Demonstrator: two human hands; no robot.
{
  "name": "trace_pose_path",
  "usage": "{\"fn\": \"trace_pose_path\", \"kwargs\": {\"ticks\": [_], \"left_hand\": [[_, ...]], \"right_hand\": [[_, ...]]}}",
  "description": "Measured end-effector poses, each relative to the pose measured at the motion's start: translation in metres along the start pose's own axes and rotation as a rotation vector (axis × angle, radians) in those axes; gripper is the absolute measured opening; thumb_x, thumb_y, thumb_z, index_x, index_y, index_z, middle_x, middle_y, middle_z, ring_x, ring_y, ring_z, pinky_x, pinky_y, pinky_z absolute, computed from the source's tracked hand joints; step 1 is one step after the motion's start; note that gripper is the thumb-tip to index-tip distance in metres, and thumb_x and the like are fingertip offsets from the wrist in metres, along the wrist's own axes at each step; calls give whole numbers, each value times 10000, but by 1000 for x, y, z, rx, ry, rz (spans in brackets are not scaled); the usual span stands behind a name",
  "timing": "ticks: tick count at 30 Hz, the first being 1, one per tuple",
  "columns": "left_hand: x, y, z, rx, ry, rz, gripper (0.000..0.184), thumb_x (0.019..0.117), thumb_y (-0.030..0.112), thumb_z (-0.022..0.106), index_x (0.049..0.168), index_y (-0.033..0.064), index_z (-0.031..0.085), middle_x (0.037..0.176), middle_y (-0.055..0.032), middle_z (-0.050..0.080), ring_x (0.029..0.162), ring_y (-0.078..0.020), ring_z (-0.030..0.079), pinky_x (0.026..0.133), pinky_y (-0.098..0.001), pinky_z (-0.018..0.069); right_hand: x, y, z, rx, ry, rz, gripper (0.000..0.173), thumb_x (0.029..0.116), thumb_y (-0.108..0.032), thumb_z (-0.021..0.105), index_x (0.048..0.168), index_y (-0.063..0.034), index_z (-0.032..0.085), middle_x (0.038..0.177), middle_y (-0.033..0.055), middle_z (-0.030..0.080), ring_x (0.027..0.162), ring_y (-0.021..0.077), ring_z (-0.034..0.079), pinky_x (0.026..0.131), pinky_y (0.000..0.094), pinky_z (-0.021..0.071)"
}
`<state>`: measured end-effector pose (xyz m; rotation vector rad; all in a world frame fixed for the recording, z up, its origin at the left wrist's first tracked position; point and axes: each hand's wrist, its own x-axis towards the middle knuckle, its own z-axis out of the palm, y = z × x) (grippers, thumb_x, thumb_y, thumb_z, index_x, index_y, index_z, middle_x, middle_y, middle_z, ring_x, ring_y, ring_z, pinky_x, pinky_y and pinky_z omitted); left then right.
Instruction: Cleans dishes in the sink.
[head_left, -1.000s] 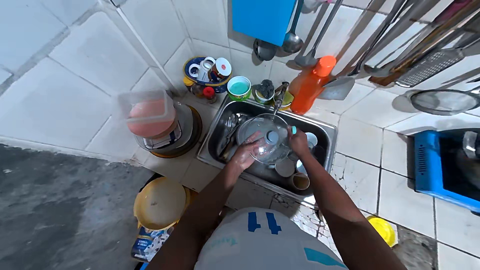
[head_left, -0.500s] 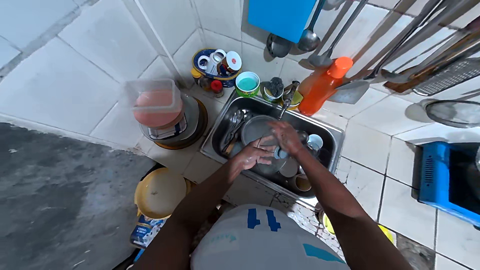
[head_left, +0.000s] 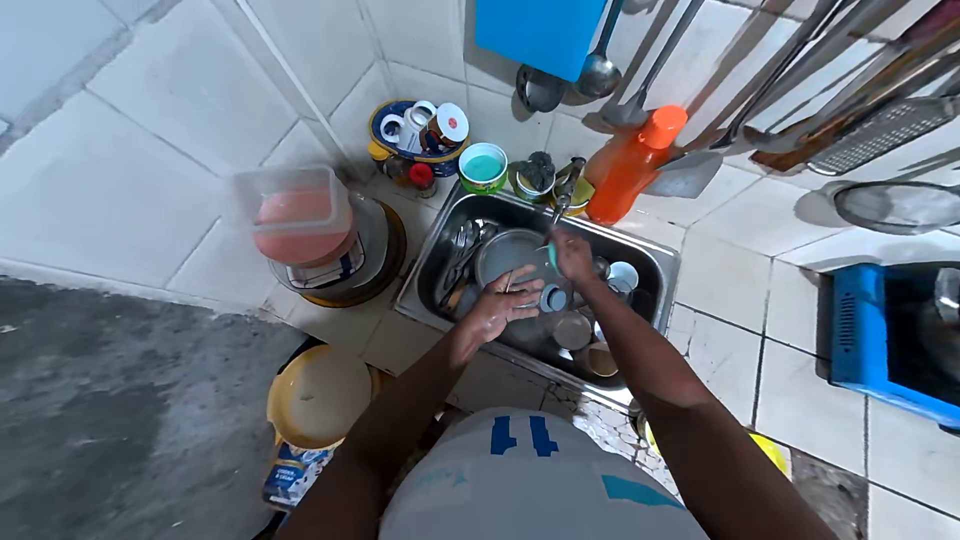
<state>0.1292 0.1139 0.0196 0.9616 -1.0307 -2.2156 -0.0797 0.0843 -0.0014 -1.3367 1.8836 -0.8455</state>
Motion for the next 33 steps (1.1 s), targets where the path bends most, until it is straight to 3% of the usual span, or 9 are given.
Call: {"fn": "trace_pose_path", "kwargs": {"ticks": [3,7,11,14,17,22,24,29,33], "left_hand": [[-1,-10,-1,-70,35,42,533,1036,-20,491,1551,81,390,1421,-166,590,1197,-308,654,980,-478,566],[7,17,-6,109,33,-189,343,1113,183,416,1374,-1,539,1223,-134,695,1019,-220,713,903,-390,589],[16,23,0,198,102,-83,268,1070,79,493,1309,-29,552,1103,-127,698,907,-177,706,849,-346,589],[16,6,-4,90,165,104,302,1075,75,484,1350,-30,555,1248,-156,679,1011,-215,706,920,-373,581],[11,-11,-6,3,184,127,339,1093,88,437,1398,-28,526,1308,-167,657,1067,-239,700,957,-384,570],[11,10,-4,115,93,-134,366,1128,194,369,1399,-20,492,1154,-158,708,976,-228,723,890,-385,599],[11,12,6,148,169,-63,347,1120,177,396,1372,-33,511,1115,-163,716,940,-224,732,873,-380,605],[11,-5,-2,-101,291,155,370,1128,162,355,1404,-39,497,1238,-195,685,1050,-268,716,935,-408,588],[12,8,-19,-51,132,-97,344,1123,206,374,1331,-10,543,1140,-143,712,951,-214,715,859,-377,595]], "right_hand": [[7,19,7,121,122,450,862,1051,-666,259,1041,86,679,1061,325,664,1033,452,646,907,663,475],[-8,-20,10,-287,-79,151,635,1096,-473,356,1053,53,709,1101,291,699,1113,454,663,947,658,499],[-16,-48,21,-313,-57,-283,325,1021,-209,566,1234,-21,724,1185,232,723,1154,418,674,1018,623,492],[5,-13,13,83,67,106,482,1097,-380,448,1244,6,695,1211,262,690,1172,395,646,1045,595,469],[13,9,10,90,84,486,751,1078,-585,308,1208,69,653,1267,322,627,1227,457,593,1024,660,438],[-15,-52,19,-449,-227,31,563,1089,-453,398,1149,17,701,1179,267,693,1172,439,647,980,647,493],[-14,-58,22,-374,-168,-92,491,1078,-410,457,1155,3,710,1156,249,709,1149,429,660,997,641,486],[14,7,4,71,78,404,691,1097,-533,305,1228,43,664,1267,305,642,1234,446,598,1045,647,436],[2,-18,5,-330,-155,219,597,1104,-446,341,1179,38,682,1223,287,670,1208,447,626,1002,661,475]]}}
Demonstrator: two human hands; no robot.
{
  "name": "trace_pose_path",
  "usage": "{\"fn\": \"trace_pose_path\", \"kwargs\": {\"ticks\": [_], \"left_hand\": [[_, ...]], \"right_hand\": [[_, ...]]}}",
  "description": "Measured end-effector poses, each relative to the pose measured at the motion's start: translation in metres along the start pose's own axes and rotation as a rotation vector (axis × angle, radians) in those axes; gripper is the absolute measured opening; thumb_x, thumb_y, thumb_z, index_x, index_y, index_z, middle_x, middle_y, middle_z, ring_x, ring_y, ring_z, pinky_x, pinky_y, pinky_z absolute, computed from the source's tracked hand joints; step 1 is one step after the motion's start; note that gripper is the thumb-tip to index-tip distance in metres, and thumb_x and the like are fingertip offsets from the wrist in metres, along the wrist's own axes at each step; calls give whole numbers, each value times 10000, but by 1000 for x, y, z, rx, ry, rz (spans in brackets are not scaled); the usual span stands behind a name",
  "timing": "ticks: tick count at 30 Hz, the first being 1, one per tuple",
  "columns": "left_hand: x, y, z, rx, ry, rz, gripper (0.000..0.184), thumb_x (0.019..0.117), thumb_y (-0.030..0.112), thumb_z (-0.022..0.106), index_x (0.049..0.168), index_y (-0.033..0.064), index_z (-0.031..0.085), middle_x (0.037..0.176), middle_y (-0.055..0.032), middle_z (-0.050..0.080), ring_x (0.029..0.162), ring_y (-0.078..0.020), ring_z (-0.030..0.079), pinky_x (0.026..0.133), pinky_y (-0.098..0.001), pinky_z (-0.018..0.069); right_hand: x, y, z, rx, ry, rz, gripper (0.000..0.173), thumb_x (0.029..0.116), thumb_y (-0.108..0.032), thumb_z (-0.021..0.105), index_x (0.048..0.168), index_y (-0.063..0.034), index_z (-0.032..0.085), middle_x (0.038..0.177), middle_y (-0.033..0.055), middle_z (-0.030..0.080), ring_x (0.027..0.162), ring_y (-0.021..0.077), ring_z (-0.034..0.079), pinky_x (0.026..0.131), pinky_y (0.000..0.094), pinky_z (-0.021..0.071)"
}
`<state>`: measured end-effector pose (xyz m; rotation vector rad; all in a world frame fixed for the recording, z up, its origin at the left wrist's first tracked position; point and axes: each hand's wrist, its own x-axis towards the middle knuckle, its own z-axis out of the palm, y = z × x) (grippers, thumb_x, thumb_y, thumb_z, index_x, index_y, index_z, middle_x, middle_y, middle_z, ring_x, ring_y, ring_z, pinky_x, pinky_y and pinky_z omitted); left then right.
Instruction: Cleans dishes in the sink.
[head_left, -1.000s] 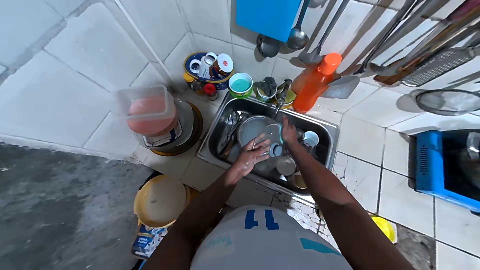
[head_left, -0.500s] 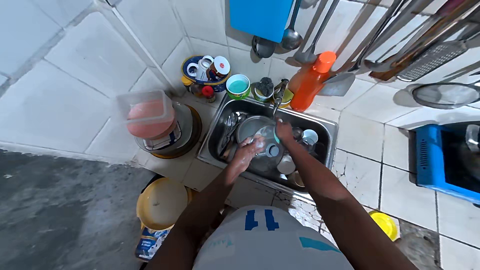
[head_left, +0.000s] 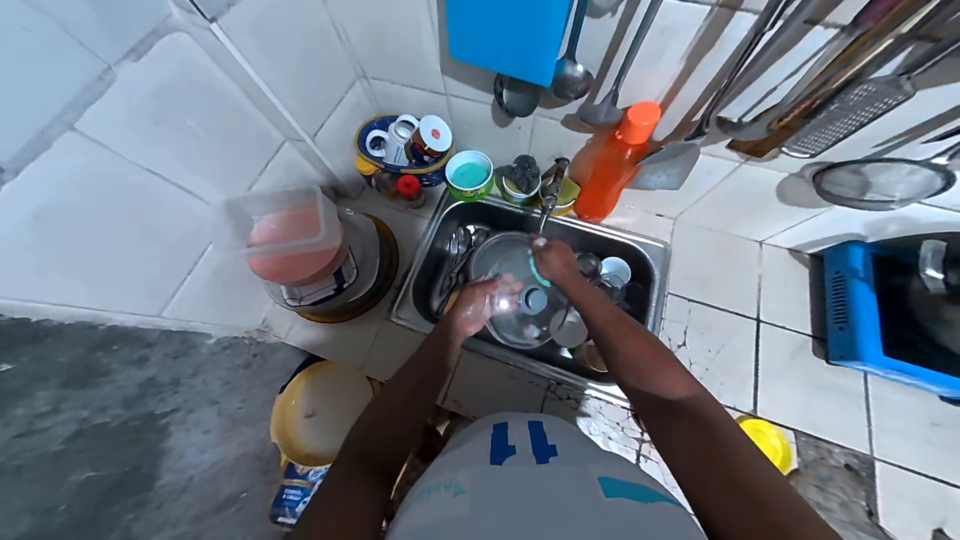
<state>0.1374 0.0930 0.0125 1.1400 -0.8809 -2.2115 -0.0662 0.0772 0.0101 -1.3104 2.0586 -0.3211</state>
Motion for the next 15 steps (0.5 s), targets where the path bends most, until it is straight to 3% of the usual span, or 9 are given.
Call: {"fn": "trace_pose_path", "kwargs": {"ticks": [3,5,6,8,10,12,14,15], "left_hand": [[1,0,2,34,-31,-27,295,1109,202,417,1313,36,549,1085,-107,690,943,-186,683,862,-366,578],[3,-7,8,-27,0,58,355,1124,225,371,1367,16,526,1181,-150,697,1034,-234,700,926,-404,577],[5,-10,10,-74,4,95,397,1134,227,318,1391,-2,515,1234,-177,686,1070,-263,701,955,-423,570],[6,-12,13,-174,62,145,432,1140,226,254,1399,-14,502,1268,-187,663,1070,-269,695,953,-421,563],[4,-15,19,-305,180,183,413,1141,243,269,1380,0,502,1249,-177,656,1027,-270,699,911,-423,579],[7,-16,25,-396,272,226,394,1138,265,310,1402,29,483,1262,-172,633,1020,-275,688,890,-434,579],[12,-19,32,-420,329,247,423,1134,310,341,1459,62,450,1326,-164,614,1076,-274,673,912,-442,572],[14,-22,35,-400,354,241,447,1131,347,340,1475,80,443,1344,-154,607,1100,-265,663,929,-438,566]], "right_hand": [[-18,-43,2,-236,-66,-353,514,1054,-464,481,1071,-11,723,1082,245,717,1091,431,674,932,656,503],[-2,-31,4,-85,14,-509,446,1041,-437,536,1059,-42,743,1052,207,733,1048,391,694,945,637,512],[8,-18,2,9,44,-514,425,1043,-414,553,1096,-44,755,1118,200,732,1099,374,686,1001,620,500],[23,14,1,170,128,-458,406,1040,-374,580,1120,-15,752,1199,203,715,1148,364,672,1041,601,484],[15,41,13,315,185,-328,405,1049,-364,571,1207,-29,736,1256,186,710,1193,346,665,1066,592,477],[-9,47,39,436,229,-159,470,1096,-389,454,1357,-55,657,1349,198,661,1265,364,621,1093,603,451],[-32,36,70,507,250,-30,549,1122,-368,308,1487,-10,508,1538,250,479,1453,403,428,1202,604,308],[-44,29,84,514,249,2,594,1111,-390,305,1546,-2,416,1622,244,358,1528,388,307,1251,581,231]]}}
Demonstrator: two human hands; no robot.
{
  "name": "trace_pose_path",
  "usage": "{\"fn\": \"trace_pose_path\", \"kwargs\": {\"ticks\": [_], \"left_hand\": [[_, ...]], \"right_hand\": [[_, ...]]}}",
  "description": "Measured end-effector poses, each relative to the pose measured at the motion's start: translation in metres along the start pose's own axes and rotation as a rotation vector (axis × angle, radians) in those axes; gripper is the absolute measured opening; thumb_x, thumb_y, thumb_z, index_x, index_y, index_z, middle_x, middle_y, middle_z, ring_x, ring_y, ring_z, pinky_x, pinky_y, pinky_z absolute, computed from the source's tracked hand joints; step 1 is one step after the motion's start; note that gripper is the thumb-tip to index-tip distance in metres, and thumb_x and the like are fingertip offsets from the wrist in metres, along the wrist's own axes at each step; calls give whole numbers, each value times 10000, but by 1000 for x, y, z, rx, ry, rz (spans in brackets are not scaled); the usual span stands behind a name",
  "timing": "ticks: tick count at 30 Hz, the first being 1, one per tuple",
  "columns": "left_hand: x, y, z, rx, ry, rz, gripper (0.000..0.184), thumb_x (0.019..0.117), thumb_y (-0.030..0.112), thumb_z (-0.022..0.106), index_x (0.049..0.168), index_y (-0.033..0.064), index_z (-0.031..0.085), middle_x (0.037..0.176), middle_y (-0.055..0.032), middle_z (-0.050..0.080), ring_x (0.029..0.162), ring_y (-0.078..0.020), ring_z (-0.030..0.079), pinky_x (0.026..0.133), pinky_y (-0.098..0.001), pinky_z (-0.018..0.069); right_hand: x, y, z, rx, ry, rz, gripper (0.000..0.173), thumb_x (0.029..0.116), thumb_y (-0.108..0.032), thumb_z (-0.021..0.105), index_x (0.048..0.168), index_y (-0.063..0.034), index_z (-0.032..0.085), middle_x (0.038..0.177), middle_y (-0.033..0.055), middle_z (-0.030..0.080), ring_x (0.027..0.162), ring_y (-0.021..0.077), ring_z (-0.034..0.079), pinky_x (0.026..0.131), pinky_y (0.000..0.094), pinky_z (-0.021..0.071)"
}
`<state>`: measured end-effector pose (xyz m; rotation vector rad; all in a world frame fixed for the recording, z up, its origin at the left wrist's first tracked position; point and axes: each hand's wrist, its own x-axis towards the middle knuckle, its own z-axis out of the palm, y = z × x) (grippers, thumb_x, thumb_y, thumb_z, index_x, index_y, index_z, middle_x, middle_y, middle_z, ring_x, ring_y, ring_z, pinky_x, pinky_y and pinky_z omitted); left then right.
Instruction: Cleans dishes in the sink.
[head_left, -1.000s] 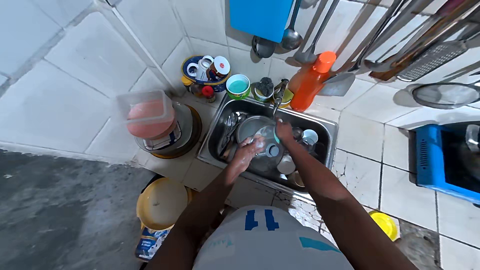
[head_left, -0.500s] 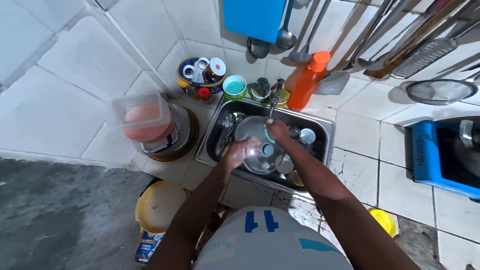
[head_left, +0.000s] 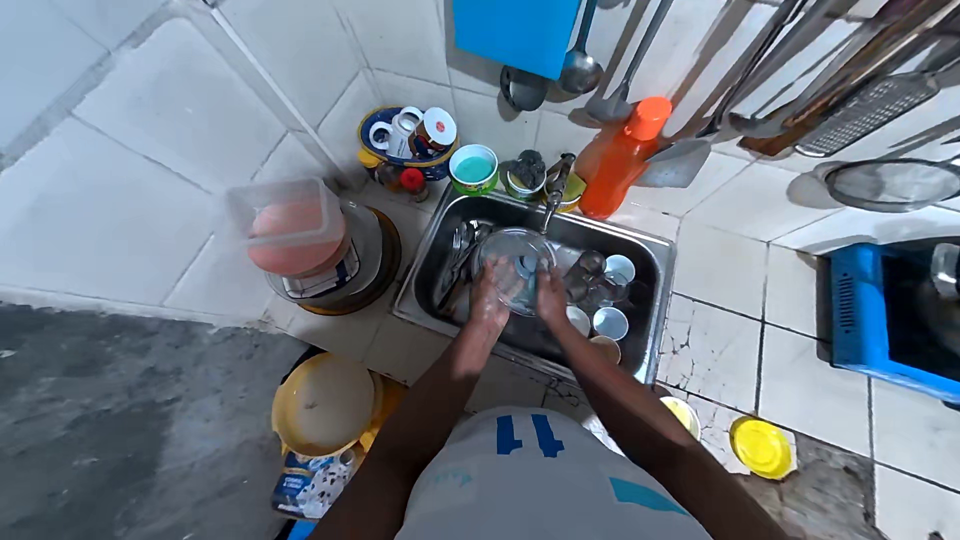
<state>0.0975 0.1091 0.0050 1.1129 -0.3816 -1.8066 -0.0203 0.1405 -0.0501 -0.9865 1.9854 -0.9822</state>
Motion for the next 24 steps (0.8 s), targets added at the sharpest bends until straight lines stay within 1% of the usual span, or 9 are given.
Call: {"fn": "trace_pose_path", "kwargs": {"ticks": [3,5,9,12,15,17,19,21,24], "left_hand": [[-5,-11,4,150,45,11,480,1124,407,331,1478,107,452,1377,-106,582,1142,-206,603,960,-388,511],[-10,-12,1,235,74,1,500,1116,431,344,1458,95,487,1379,-132,581,1185,-234,593,991,-425,508],[-16,-13,-7,373,-6,-18,468,1129,359,346,1504,93,435,1355,-153,598,1165,-230,615,977,-419,524],[-24,2,-5,383,-54,-29,444,1135,305,338,1516,91,416,1326,-157,594,1145,-219,607,969,-404,517],[-30,7,-6,442,-139,3,466,1129,341,346,1506,77,423,1314,-187,604,1114,-248,646,935,-432,561],[-36,4,-7,465,-197,4,474,1136,319,332,1525,55,394,1379,-209,579,1141,-284,658,939,-459,579],[-44,3,-7,435,-209,-14,468,1140,305,303,1557,101,361,1451,-164,566,1174,-283,660,942,-458,580],[-46,5,-7,367,-155,-25,476,1138,326,302,1563,117,345,1446,-157,574,1164,-291,664,928,-466,583],[-40,11,-7,258,-72,-31,536,1132,377,307,1600,121,253,1483,-199,513,1223,-325,621,965,-505,560]], "right_hand": [[-38,-15,20,-32,-51,67,836,1031,-458,498,1615,44,173,1692,275,114,1580,390,138,1286,519,163],[-56,-22,22,-13,-87,13,839,1026,-371,539,1605,82,132,1675,314,120,1569,409,170,1282,489,195],[-60,-15,20,-24,-119,-373,580,994,-155,545,1510,81,427,1589,271,398,1519,356,346,1257,450,303],[-39,-32,18,-173,-78,-651,568,971,-119,605,1468,119,466,1564,283,432,1503,409,366,1256,503,289],[-12,-82,0,-258,-114,-346,601,1000,-88,568,1538,87,364,1569,293,414,1451,420,438,1206,524,362],[18,-107,-15,-206,-102,-112,479,1048,-98,488,1492,71,431,1386,327,571,1281,462,579,1084,593,453],[48,-107,-30,-56,-62,64,400,1094,-170,432,1390,85,519,1289,336,604,1203,446,605,1039,585,469],[64,-92,-42,124,17,115,386,1101,-218,423,1322,70,555,1221,278,617,1098,354,622,960,525,510],[38,-68,-38,101,-70,-13,423,1111,-239,423,1409,43,523,1325,263,606,1184,349,607,1028,528,477]]}}
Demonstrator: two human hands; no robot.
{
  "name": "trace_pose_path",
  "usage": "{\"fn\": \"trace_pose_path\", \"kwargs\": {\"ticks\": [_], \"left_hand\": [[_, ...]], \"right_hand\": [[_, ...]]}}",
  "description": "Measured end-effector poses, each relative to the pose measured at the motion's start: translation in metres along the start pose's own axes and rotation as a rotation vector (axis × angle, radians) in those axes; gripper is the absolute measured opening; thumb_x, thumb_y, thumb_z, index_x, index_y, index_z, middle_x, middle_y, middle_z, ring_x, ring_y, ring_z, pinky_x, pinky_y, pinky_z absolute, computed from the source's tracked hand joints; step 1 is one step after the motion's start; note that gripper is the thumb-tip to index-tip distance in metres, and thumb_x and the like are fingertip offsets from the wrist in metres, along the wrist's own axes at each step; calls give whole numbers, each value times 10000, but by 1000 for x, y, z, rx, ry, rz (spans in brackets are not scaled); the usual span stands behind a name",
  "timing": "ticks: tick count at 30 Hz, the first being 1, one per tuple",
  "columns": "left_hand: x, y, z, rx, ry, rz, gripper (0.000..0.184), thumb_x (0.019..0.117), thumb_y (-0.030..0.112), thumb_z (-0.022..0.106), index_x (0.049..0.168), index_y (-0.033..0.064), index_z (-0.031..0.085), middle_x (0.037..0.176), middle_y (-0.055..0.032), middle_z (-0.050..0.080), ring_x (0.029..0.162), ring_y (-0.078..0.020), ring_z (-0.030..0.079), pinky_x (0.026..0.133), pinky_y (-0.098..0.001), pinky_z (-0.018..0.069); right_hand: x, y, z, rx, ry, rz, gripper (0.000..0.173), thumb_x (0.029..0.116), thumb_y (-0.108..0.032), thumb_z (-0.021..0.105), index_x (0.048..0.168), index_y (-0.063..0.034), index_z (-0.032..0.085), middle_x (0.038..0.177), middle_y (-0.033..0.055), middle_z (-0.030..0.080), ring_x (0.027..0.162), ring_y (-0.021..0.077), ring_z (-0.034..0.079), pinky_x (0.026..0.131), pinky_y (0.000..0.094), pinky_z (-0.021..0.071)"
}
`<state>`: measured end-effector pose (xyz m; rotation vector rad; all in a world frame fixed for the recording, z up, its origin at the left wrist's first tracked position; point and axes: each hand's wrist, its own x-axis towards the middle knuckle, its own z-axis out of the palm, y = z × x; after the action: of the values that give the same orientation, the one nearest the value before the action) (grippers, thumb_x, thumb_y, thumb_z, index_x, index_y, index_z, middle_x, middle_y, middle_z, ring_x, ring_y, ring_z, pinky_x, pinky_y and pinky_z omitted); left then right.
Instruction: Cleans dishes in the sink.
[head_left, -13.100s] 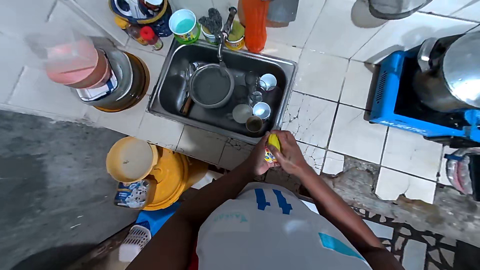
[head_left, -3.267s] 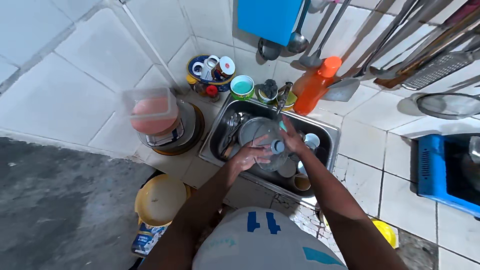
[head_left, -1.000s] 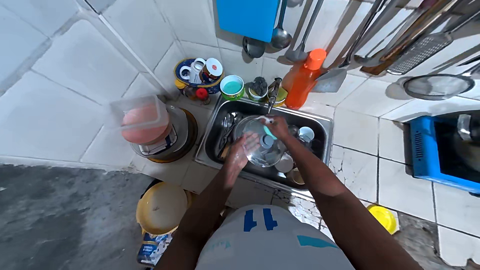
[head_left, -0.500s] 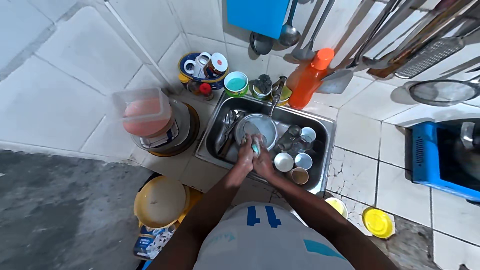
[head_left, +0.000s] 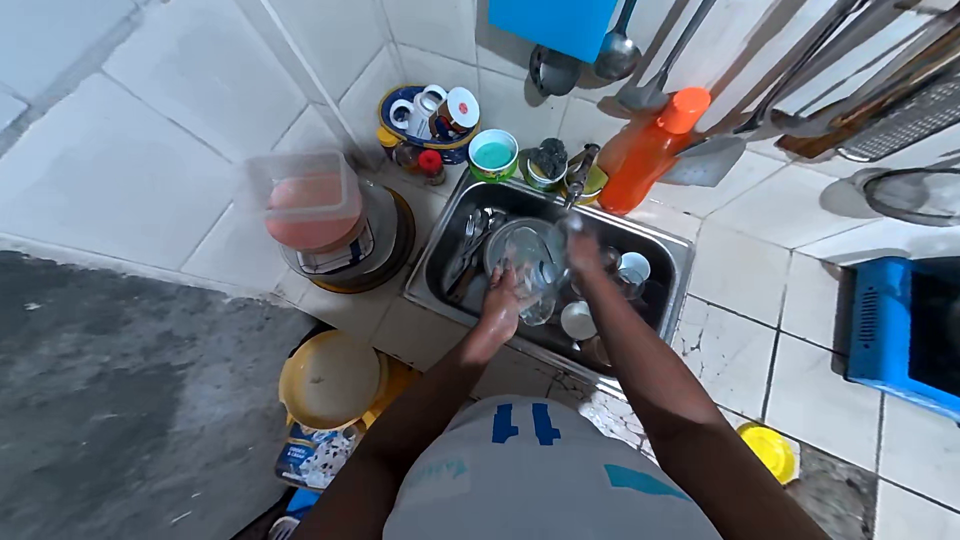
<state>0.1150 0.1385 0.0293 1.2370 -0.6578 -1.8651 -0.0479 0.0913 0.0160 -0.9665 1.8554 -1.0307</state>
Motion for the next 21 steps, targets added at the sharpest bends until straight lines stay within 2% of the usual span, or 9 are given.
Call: {"fn": "trace_pose_path", "kwargs": {"ticks": [3,5,8,10,13,15,18,20,21], "left_hand": [[6,-4,-2,-20,46,5,528,1127,407,303,1592,157,278,1488,-153,524,1200,-273,626,954,-456,547],[4,-12,-2,-29,41,-2,504,1132,387,295,1584,165,291,1450,-141,547,1121,-244,643,915,-421,553],[-2,-24,1,20,-1,14,478,1137,334,311,1576,146,308,1473,-131,541,1137,-249,649,933,-435,555],[-5,-21,3,43,-67,45,469,1136,294,330,1576,131,324,1510,-135,520,1218,-280,632,998,-473,544],[-4,-11,-2,65,-137,70,458,1138,295,310,1565,137,353,1454,-122,577,1163,-271,660,974,-468,556],[4,-4,-18,48,-122,69,475,1137,345,280,1547,125,375,1390,-136,624,1112,-284,689,954,-471,572],[31,-9,-47,-32,56,-2,484,1116,442,354,1400,83,512,1149,-111,695,933,-206,697,829,-363,585],[45,-26,-53,70,198,-34,502,1087,540,352,1132,93,576,774,3,555,624,-96,528,598,-258,488],[49,-33,-52,178,245,-47,557,1083,565,319,1064,78,588,692,1,514,567,-99,490,556,-264,465]], "right_hand": [[-45,42,35,-254,-120,-271,483,1065,-189,498,1515,-13,470,1595,206,421,1448,388,437,1198,571,346],[-57,60,47,-228,12,-283,454,1047,-160,504,1464,21,513,1516,255,489,1396,427,478,1170,590,368],[-58,74,55,167,195,151,445,1127,-233,326,1408,49,525,1329,285,597,1220,364,590,1044,530,472],[-52,83,49,454,213,400,488,1139,-309,272,1443,20,465,1335,270,564,1183,343,586,979,533,506],[-46,90,37,663,150,476,513,1128,-428,290,1407,-46,489,1222,194,615,1038,284,637,847,487,562],[-44,99,24,778,45,491,503,1090,-471,422,1390,-79,519,1146,140,661,969,233,663,813,429,583],[-48,93,2,904,-136,437,339,1041,-289,592,1304,-80,542,969,91,699,828,187,694,749,371,612],[-61,75,-13,859,-166,352,320,991,-120,654,1289,-61,553,993,84,706,841,174,698,767,365,613],[-66,63,-21,805,-150,324,330,970,-83,672,1281,-54,564,1000,81,707,842,167,697,765,359,612]]}}
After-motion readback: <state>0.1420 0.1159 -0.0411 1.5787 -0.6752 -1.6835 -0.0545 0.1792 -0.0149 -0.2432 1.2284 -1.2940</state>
